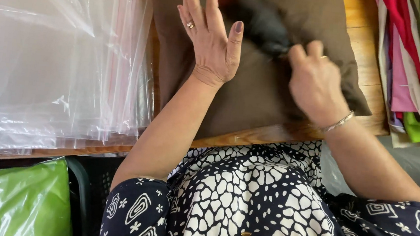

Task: Brushing a brown cushion with a handheld brush to clean or smooth the fabric.

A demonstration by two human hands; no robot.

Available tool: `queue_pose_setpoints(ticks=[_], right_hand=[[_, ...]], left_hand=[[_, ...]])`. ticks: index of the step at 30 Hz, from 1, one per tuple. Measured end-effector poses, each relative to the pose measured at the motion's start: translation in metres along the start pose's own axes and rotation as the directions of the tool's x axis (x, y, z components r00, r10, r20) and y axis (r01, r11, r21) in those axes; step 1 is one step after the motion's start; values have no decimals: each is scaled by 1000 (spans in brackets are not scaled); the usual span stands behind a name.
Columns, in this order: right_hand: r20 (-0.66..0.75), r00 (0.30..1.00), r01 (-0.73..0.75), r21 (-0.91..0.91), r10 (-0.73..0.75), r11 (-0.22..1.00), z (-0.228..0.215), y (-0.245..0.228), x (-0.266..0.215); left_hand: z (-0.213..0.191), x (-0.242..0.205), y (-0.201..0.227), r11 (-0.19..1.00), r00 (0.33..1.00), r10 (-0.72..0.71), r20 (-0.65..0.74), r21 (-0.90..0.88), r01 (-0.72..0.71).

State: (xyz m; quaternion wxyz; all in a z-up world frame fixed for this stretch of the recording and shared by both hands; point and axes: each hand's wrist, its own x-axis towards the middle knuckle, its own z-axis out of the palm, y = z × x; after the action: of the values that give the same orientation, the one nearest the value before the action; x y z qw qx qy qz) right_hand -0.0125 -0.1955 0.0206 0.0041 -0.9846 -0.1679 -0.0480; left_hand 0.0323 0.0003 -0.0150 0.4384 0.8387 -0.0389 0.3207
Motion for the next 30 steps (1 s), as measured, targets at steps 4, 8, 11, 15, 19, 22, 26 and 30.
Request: queue_pose_setpoints(ticks=[4, 8, 11, 15, 19, 22, 26, 30], right_hand=[[-109, 965, -244, -26, 240, 969, 27, 87, 18], [-218, 912, -360, -15, 348, 933, 31, 128, 19], [-336, 932, -133, 33, 136, 991, -21, 54, -3], [-144, 988, 22, -233, -57, 972, -24, -22, -33], [-97, 995, 8, -65, -14, 998, 0, 25, -13], [-110, 971, -222, -63, 214, 973, 18, 100, 11], [-64, 871, -490, -20, 488, 872, 37, 163, 24], [-342, 909, -231, 61, 237, 971, -4, 80, 2]], left_hand=[[3, -3, 0, 1000, 998, 27, 63, -13, -26], [3, -2, 0, 999, 996, 31, 82, -32, -28], [6, -1, -2, 999, 994, 28, 107, -24, -26], [3, -1, -1, 999, 996, 49, 75, -14, -48], [2, -4, -2, 999, 995, 38, 93, -26, -36], [3, -2, 0, 998, 993, 53, 102, -31, -50], [2, 0, 2, 998, 990, 68, 126, -7, -68], [9, -2, 0, 974, 980, 140, 143, 156, -162]])
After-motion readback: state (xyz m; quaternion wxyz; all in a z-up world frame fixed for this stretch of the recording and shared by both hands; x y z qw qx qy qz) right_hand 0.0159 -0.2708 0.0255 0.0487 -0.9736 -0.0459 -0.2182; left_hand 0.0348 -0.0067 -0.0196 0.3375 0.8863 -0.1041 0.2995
